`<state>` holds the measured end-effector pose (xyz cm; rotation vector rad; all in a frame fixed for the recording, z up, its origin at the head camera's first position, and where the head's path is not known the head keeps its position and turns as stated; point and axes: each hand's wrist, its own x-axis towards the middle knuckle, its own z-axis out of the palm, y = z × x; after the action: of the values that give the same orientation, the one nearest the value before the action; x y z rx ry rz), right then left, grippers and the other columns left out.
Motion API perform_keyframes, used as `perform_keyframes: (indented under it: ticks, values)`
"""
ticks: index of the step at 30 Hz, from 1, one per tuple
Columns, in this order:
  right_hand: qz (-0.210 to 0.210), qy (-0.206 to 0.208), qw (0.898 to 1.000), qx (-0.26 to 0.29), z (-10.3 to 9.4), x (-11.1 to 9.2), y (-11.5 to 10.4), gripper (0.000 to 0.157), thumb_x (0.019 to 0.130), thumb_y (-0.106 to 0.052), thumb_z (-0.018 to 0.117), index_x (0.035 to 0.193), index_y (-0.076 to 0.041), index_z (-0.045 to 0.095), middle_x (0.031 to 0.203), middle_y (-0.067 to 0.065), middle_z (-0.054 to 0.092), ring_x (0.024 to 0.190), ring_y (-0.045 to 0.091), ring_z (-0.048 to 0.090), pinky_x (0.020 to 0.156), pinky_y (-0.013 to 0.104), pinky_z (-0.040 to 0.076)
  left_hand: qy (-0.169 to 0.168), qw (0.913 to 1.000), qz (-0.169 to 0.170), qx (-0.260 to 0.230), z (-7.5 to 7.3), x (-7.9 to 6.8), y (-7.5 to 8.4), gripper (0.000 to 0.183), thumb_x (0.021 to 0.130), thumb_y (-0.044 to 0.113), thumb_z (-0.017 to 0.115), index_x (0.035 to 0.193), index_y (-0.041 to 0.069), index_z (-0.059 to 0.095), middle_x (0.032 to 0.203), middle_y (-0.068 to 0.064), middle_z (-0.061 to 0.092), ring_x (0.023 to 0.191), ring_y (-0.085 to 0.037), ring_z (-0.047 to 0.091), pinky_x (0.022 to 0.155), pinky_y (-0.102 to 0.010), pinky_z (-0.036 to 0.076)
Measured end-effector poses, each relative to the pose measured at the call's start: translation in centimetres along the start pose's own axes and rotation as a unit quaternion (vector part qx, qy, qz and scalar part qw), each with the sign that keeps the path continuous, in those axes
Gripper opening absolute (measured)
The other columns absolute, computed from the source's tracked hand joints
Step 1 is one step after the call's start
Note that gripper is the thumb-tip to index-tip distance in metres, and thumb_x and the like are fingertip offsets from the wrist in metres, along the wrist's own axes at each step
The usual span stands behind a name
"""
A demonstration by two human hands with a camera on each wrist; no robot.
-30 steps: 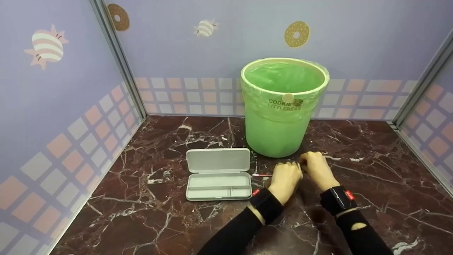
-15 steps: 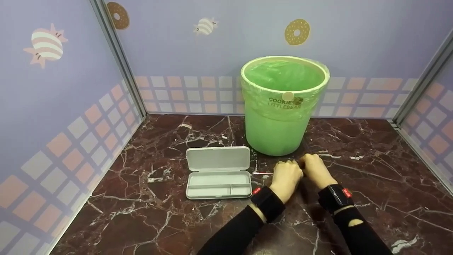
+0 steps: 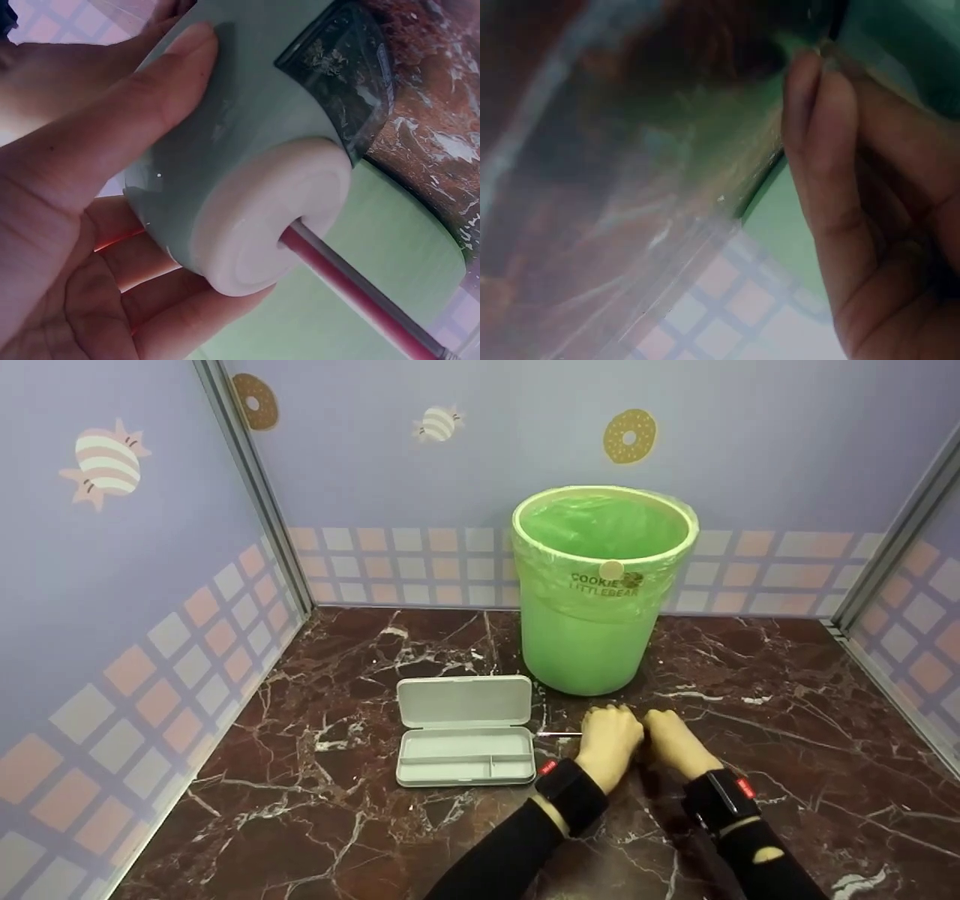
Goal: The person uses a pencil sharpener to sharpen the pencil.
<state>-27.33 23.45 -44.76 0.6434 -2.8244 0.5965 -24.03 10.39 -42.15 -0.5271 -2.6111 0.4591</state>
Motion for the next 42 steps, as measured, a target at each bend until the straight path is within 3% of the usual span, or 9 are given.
perform_keyframes:
  ticks: [7, 18, 25, 29, 33, 42]
  values:
    - [0.038, -0.026, 0.996, 0.073, -0.5, -1.2, 0.0, 0.017, 0.060, 0.002, 0.076, 0.058, -0.007, 0.062, 0.054, 0.000, 0.060, 0.050, 0.008, 0.048, 0.048, 0.025, 0.043, -0.008, 0.9999, -0.009, 0.003, -0.1, 0.0, 0.3, 0.021, 0.092, 0.033, 0.054, 0.083, 0.032, 0.073, 0.085, 0.014, 0.068, 0.069, -0.004, 0.059, 0.048, -0.024, 0.040]
    - [0.019, 0.021, 0.998, 0.057, -0.6, -2.8, -0.5, 0.019, 0.057, 0.003, 0.073, 0.053, -0.011, 0.061, 0.051, -0.006, 0.058, 0.048, 0.006, 0.045, 0.048, 0.024, 0.039, -0.007, 1.0000, -0.007, 0.000, -0.4, 0.0, 0.4, 0.024, 0.093, 0.032, 0.052, 0.086, 0.032, 0.074, 0.087, 0.014, 0.068, 0.070, -0.005, 0.060, 0.051, -0.024, 0.042]
    - [0.009, 0.009, 0.998, 0.056, -2.0, -3.3, -1.4, 0.023, 0.059, 0.003, 0.068, 0.048, -0.013, 0.054, 0.047, -0.015, 0.042, 0.045, 0.000, 0.033, 0.044, 0.020, 0.032, -0.008, 0.9993, -0.035, 0.003, -0.7, 0.2, 0.6, 0.023, 0.096, 0.030, 0.049, 0.097, 0.025, 0.072, 0.084, 0.010, 0.068, 0.066, -0.005, 0.059, 0.048, -0.023, 0.038]
    - [0.014, -0.002, 0.997, 0.080, -3.4, -3.2, -2.1, 0.024, 0.064, 0.005, 0.073, 0.054, -0.011, 0.058, 0.048, -0.009, 0.054, 0.042, 0.001, 0.043, 0.042, 0.020, 0.038, -0.014, 0.9988, -0.045, 0.012, -0.8, 0.3, 0.4, 0.026, 0.096, 0.025, 0.046, 0.099, 0.025, 0.071, 0.085, 0.009, 0.068, 0.069, -0.007, 0.059, 0.049, -0.023, 0.038]
    - [0.019, -0.016, 0.994, 0.105, -4.3, -2.9, -2.6, 0.022, 0.068, 0.007, 0.077, 0.059, -0.008, 0.063, 0.054, 0.001, 0.065, 0.043, 0.012, 0.058, 0.042, 0.023, 0.046, -0.023, 0.9988, -0.040, 0.014, -0.7, 0.3, 0.2, 0.026, 0.096, 0.026, 0.045, 0.096, 0.027, 0.071, 0.087, 0.011, 0.068, 0.072, -0.007, 0.060, 0.050, -0.022, 0.039]
    - [0.015, 0.000, 0.995, 0.098, -4.6, -2.4, -2.8, 0.018, 0.065, 0.008, 0.076, 0.062, -0.008, 0.069, 0.057, 0.000, 0.067, 0.047, 0.006, 0.056, 0.048, 0.023, 0.047, -0.027, 0.9992, -0.021, 0.022, -0.1, 0.1, 0.2, 0.025, 0.095, 0.027, 0.046, 0.091, 0.029, 0.071, 0.087, 0.013, 0.066, 0.069, -0.005, 0.058, 0.049, -0.023, 0.038]
